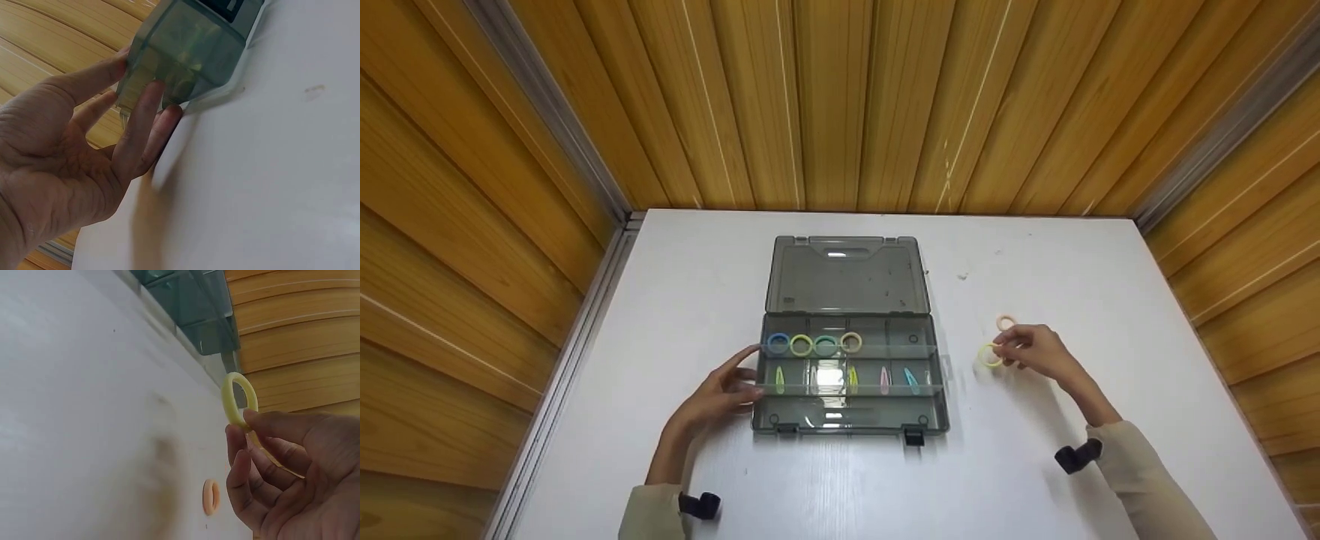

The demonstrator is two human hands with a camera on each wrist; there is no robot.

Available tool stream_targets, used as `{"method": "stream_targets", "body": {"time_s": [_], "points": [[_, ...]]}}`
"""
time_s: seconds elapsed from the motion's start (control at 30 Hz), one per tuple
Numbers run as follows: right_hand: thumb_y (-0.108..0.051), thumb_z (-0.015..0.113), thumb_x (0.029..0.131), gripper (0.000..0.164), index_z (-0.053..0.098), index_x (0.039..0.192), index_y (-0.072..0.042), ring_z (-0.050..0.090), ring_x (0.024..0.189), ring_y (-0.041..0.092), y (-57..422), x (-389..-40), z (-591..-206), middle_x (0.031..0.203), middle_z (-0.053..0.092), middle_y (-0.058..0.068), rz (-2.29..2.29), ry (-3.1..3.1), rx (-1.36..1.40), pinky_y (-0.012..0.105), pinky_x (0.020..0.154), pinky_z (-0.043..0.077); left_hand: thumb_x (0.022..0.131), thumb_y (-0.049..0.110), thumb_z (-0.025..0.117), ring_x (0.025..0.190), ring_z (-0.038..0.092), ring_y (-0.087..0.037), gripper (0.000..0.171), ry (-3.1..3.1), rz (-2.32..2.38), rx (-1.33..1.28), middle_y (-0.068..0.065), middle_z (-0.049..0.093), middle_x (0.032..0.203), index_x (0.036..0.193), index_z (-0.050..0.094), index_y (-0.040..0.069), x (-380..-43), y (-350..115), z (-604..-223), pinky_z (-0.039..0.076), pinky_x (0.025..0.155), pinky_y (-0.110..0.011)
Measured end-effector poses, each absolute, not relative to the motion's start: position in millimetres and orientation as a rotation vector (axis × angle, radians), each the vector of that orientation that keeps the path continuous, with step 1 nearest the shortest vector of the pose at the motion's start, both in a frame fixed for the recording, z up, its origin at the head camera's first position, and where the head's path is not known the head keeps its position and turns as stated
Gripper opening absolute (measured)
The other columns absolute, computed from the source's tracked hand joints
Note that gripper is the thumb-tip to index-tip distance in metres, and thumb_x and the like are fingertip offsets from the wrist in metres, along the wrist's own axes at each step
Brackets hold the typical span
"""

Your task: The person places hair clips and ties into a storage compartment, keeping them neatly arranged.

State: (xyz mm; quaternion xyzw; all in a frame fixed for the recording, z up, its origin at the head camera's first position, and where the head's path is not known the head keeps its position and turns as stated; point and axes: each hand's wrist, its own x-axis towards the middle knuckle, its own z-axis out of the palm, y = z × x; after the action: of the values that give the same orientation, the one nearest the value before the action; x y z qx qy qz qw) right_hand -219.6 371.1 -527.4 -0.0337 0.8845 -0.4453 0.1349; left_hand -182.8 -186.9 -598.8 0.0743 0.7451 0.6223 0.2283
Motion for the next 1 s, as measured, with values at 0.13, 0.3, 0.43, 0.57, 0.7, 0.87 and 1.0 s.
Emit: {"method": "stream_targets", "body": {"time_s": [0.13, 0.3, 0.43, 0.57, 0.7, 0.87, 1.0], "points": [[-0.014, 0.073, 0.095, 0.030, 0.069, 0.112, 0.009, 0.071, 0.074, 0.009, 353, -226, -524, 0.098, 0.075, 0.023, -1.342, 2.566, -0.147, 0.022, 0.063, 0.058, 0.095, 0.018, 0.074, 0.108, 0.066, -0.025, 0.082, 2.045, 1.716, 0.178, -0.029, 0.050, 0.138, 0.163, 0.029, 0.024, -183, -187, -598, 0.060, 0.094, -0.049], [-0.015, 0.074, 0.094, 0.031, 0.069, 0.113, 0.009, 0.072, 0.075, 0.010, 329, -233, -521, 0.095, 0.076, 0.019, -1.440, 2.505, -0.131, 0.024, 0.066, 0.060, 0.095, 0.016, 0.073, 0.109, 0.066, -0.025, 0.082, 2.024, 1.730, 0.170, -0.029, 0.049, 0.139, 0.163, 0.028, 0.023, -183, -187, -599, 0.059, 0.096, -0.050], [-0.015, 0.075, 0.094, 0.031, 0.069, 0.113, 0.009, 0.072, 0.076, 0.011, 311, -239, -520, 0.093, 0.077, 0.017, -1.505, 2.472, -0.139, 0.025, 0.068, 0.060, 0.095, 0.014, 0.072, 0.109, 0.065, -0.025, 0.082, 2.007, 1.745, 0.182, -0.030, 0.049, 0.139, 0.163, 0.027, 0.022, -183, -187, -598, 0.059, 0.096, -0.050], [-0.013, 0.075, 0.093, 0.031, 0.069, 0.113, 0.010, 0.072, 0.076, 0.010, 293, -245, -522, 0.095, 0.076, 0.017, -1.563, 2.446, -0.179, 0.023, 0.069, 0.059, 0.095, 0.014, 0.073, 0.109, 0.065, -0.025, 0.083, 1.997, 1.748, 0.190, -0.031, 0.049, 0.138, 0.163, 0.027, 0.021, -183, -187, -598, 0.059, 0.095, -0.050], [-0.011, 0.075, 0.093, 0.031, 0.068, 0.114, 0.010, 0.072, 0.078, 0.009, 275, -250, -526, 0.098, 0.075, 0.015, -1.613, 2.414, -0.235, 0.022, 0.070, 0.060, 0.094, 0.015, 0.074, 0.109, 0.066, -0.025, 0.084, 1.996, 1.751, 0.202, -0.031, 0.050, 0.137, 0.163, 0.027, 0.019, -183, -187, -598, 0.060, 0.095, -0.049], [-0.011, 0.077, 0.091, 0.029, 0.070, 0.112, 0.008, 0.073, 0.080, 0.013, 256, -257, -530, 0.099, 0.074, 0.018, -1.613, 2.412, -0.283, 0.025, 0.072, 0.062, 0.094, 0.016, 0.074, 0.107, 0.066, -0.023, 0.084, 1.994, 1.747, 0.189, -0.030, 0.050, 0.137, 0.163, 0.027, 0.021, -184, -186, -599, 0.060, 0.094, -0.047], [-0.009, 0.077, 0.091, 0.029, 0.069, 0.113, 0.009, 0.074, 0.085, 0.021, 243, -263, -531, 0.102, 0.073, 0.024, -1.613, 2.405, -0.309, 0.029, 0.075, 0.063, 0.094, 0.016, 0.075, 0.107, 0.065, -0.023, 0.084, 2.007, 1.742, 0.182, -0.030, 0.050, 0.137, 0.163, 0.028, 0.021, -184, -185, -599, 0.060, 0.094, -0.048]]}}
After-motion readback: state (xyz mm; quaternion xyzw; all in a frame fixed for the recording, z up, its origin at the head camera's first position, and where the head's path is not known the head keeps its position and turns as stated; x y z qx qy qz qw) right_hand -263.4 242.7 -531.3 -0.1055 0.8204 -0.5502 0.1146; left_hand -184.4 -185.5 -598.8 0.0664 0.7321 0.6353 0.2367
